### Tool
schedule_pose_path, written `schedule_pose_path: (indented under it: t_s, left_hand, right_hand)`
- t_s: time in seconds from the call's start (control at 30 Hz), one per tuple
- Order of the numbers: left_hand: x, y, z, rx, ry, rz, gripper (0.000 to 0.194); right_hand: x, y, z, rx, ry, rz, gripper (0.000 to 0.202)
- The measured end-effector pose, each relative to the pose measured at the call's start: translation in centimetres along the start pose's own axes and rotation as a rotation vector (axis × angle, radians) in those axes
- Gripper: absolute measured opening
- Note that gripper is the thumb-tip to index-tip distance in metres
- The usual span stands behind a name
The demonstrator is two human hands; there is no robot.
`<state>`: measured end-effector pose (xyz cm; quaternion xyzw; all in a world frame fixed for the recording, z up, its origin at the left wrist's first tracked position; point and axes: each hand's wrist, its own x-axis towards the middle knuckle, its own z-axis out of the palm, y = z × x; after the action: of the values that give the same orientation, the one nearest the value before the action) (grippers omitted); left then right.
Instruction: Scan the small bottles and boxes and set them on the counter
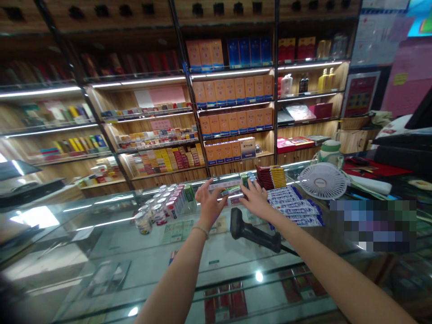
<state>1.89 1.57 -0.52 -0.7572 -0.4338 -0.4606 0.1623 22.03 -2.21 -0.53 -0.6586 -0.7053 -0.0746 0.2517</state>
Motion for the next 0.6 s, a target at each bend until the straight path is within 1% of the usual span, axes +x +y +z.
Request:
schedule_pose_path:
  t_s: [0.13, 0.23, 0.37, 0.5, 0.6]
  left_hand:
    - [0.1, 0.0, 0.1, -0.012, 0.003, -0.023, 0.021]
    - [0.5, 0.4, 0.0, -0.037, 0.022, -0.042, 0.022]
    - [1.5, 1.2, -0.3, -0.069, 0.058, -0.085, 0.023]
    - [2.9, 1.8, -0.8, -0.095, 0.053, -0.056, 0.022]
    - [3.6, 2.1, -1.1, -0.101, 0.035, -0.023, 0.021]
  right_hand:
    - [0.0, -1.1, -1.1, 0.008, 0.037, -0.017, 0.055]
    - [0.0, -1.7, -2.8, 0.015, 0.095, -0.020, 0.053]
    - [0.4, -1.7, -5.5, 0.057, 0.198, -0.071, 0.045]
    - [1.1, -1.4, -7.6, 0.098, 0.268, -0.095, 0.037]
    - [1.7, -1.4, -8.5, 0.103, 0.304, -0.121, 0.032]
